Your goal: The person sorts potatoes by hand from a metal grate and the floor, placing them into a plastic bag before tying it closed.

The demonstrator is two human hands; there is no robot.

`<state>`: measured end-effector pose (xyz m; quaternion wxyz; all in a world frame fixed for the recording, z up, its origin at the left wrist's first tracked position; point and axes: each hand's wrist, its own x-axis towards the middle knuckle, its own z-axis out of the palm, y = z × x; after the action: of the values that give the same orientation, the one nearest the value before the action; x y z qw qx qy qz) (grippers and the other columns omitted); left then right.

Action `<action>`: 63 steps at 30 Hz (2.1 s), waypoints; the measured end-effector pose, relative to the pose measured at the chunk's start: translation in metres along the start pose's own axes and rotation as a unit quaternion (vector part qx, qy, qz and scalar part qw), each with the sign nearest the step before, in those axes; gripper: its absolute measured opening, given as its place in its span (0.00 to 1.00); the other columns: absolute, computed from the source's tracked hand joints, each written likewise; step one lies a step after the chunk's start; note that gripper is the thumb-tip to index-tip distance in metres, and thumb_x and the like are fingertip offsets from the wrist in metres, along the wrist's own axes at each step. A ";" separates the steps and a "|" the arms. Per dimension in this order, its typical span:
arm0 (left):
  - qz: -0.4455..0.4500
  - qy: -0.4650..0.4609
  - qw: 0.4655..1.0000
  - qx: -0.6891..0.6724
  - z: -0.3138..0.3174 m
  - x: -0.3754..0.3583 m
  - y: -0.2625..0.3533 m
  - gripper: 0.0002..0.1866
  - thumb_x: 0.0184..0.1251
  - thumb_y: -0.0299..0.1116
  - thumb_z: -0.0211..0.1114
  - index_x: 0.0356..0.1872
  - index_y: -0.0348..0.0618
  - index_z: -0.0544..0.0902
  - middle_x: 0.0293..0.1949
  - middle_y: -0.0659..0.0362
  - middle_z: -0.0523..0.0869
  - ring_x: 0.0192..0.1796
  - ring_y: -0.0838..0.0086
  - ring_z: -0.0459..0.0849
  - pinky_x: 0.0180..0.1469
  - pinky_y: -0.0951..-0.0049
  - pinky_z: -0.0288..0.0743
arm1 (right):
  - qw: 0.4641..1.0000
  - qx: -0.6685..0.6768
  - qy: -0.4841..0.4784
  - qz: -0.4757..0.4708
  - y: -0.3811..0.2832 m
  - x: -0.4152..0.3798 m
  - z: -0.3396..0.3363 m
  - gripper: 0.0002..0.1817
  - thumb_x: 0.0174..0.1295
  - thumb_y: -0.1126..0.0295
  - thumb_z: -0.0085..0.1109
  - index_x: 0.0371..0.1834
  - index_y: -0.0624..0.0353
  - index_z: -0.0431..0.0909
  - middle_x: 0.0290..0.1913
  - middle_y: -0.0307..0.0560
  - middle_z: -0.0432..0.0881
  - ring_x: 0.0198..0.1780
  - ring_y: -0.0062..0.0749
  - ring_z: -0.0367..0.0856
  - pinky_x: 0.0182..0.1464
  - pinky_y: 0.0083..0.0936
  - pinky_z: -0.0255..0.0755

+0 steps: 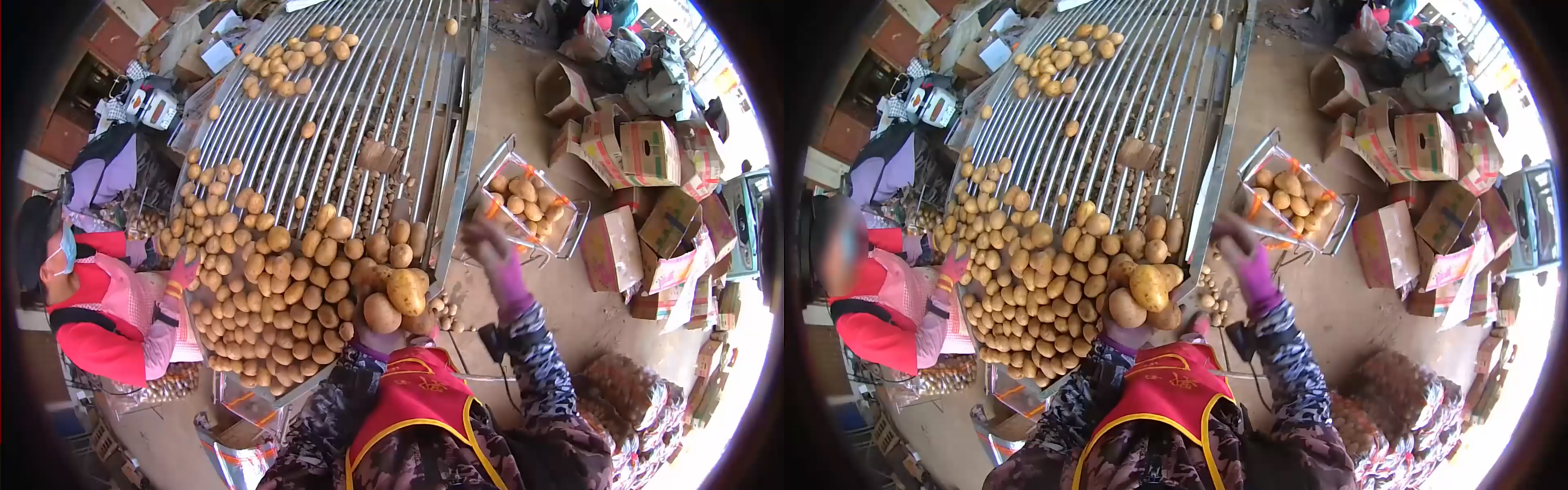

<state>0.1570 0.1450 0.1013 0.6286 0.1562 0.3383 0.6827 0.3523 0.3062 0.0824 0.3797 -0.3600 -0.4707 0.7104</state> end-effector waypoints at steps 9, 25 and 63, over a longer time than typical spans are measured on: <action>-0.090 0.039 0.956 -0.277 -0.015 -0.022 -0.003 0.37 0.74 0.59 0.52 0.75 0.45 0.62 0.72 0.52 0.68 0.73 0.61 0.67 0.75 0.54 0.62 | 0.988 0.147 -0.008 0.053 0.018 -0.052 0.080 0.36 0.64 0.54 0.63 0.69 0.67 0.68 0.64 0.54 0.77 0.66 0.38 0.75 0.69 0.33 0.68; -0.140 -0.127 0.938 -0.292 0.040 0.013 -0.021 0.29 0.73 0.46 0.62 0.68 0.45 0.67 0.67 0.51 0.74 0.68 0.60 0.76 0.72 0.55 0.68 | 0.775 0.625 0.014 0.090 0.061 -0.051 0.027 0.37 0.71 0.39 0.48 0.72 0.56 0.64 0.69 0.58 0.71 0.70 0.58 0.69 0.72 0.59 0.62; -0.011 0.015 0.856 0.517 0.018 0.004 0.015 0.17 0.74 0.46 0.64 0.40 0.39 0.84 0.31 0.54 0.87 0.32 0.71 0.86 0.32 0.66 0.76 | 0.976 -0.008 -0.170 0.139 -0.007 -0.059 0.052 0.26 0.69 0.62 0.63 0.64 0.67 0.72 0.53 0.43 0.82 0.53 0.23 0.80 0.57 0.26 0.75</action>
<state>0.1566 0.1541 0.1233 0.4597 0.4450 0.6533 0.4049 0.3356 0.2355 0.1140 0.1888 -0.2985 -0.4792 0.8035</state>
